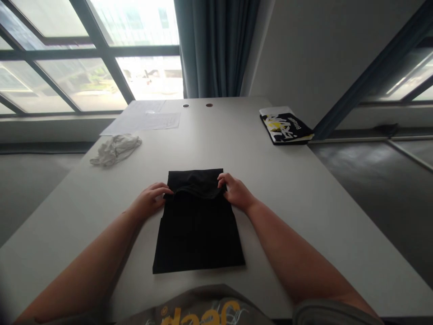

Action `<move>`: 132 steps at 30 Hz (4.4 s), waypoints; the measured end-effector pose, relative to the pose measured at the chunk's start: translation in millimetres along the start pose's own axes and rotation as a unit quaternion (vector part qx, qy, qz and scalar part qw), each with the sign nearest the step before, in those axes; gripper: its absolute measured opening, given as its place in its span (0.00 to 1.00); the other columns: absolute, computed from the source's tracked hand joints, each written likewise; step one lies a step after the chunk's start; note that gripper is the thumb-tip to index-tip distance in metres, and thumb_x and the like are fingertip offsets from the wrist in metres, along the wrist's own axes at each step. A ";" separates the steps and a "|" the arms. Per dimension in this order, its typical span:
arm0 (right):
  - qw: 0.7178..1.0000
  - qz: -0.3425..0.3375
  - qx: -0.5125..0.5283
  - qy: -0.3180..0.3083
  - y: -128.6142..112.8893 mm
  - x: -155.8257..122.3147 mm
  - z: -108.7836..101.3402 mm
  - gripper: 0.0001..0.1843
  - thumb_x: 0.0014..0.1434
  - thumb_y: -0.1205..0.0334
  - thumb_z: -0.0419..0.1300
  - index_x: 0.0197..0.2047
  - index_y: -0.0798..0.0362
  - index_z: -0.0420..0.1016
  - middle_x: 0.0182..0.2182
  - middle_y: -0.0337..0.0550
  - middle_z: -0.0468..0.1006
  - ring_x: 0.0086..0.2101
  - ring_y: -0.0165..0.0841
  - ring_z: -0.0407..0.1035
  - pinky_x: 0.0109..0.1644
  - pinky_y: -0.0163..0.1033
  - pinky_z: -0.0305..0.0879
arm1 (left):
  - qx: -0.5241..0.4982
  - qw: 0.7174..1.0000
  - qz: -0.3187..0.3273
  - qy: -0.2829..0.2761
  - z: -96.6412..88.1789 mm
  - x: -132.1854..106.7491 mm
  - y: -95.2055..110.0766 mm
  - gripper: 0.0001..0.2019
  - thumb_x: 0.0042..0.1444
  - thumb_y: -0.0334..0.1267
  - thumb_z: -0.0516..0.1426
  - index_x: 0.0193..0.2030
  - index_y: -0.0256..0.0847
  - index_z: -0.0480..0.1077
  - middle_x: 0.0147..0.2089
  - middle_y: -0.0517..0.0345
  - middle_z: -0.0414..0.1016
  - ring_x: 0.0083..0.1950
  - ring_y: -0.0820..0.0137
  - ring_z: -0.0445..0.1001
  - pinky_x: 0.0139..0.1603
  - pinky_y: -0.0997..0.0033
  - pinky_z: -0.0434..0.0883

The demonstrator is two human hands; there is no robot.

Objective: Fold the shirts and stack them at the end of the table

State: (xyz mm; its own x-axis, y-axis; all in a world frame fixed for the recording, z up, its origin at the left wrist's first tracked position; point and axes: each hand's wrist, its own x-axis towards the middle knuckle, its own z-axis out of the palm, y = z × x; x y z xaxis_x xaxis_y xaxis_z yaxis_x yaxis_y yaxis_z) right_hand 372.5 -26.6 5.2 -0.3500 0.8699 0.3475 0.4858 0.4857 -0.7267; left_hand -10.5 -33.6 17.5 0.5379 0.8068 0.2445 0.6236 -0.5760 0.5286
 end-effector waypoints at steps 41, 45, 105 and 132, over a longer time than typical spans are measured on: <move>0.932 0.163 -0.313 -0.081 23.2 79.5 39.6 0.31 0.75 0.53 0.47 0.77 0.54 0.59 0.76 0.53 0.53 0.74 0.44 0.49 0.78 0.55 0.43 | 0.142 0.960 -0.239 -0.031 41.2 98.7 -17.2 0.33 0.73 0.50 0.42 0.80 0.38 0.48 0.81 0.49 0.45 0.82 0.60 0.45 0.82 0.49 0.45; 0.942 0.132 -0.297 -0.086 25.1 40.8 21.9 0.33 0.73 0.53 0.50 0.77 0.51 0.58 0.76 0.51 0.52 0.74 0.45 0.49 0.77 0.59 0.44 | 0.149 0.959 -0.232 -0.071 38.8 58.2 -10.2 0.34 0.72 0.47 0.43 0.80 0.34 0.44 0.82 0.48 0.42 0.83 0.61 0.42 0.82 0.49 0.45; 0.911 0.211 -0.338 -0.104 20.7 76.3 44.7 0.37 0.74 0.39 0.45 0.80 0.44 0.50 0.78 0.49 0.44 0.75 0.48 0.42 0.77 0.61 0.39 | 0.178 0.953 -0.242 -0.046 41.1 99.1 -16.3 0.32 0.72 0.57 0.43 0.80 0.52 0.51 0.82 0.55 0.44 0.82 0.55 0.43 0.81 0.44 0.47; 0.864 0.223 -0.440 -0.105 66.9 6.1 -22.8 0.36 0.74 0.42 0.40 0.80 0.44 0.48 0.78 0.50 0.42 0.75 0.56 0.40 0.74 0.71 0.40 | 0.273 0.871 -0.409 0.008 -19.0 15.4 -76.3 0.36 0.70 0.56 0.39 0.79 0.41 0.52 0.81 0.38 0.45 0.81 0.42 0.45 0.77 0.35 0.49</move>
State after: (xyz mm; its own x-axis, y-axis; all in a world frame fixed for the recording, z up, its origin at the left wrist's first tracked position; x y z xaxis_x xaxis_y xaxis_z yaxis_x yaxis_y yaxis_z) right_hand 421.1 13.2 -27.8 -0.0635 0.9974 -0.0330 0.9980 0.0636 0.0032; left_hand -60.5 25.2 -3.6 -0.2185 0.9757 -0.0185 0.9733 0.2193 0.0672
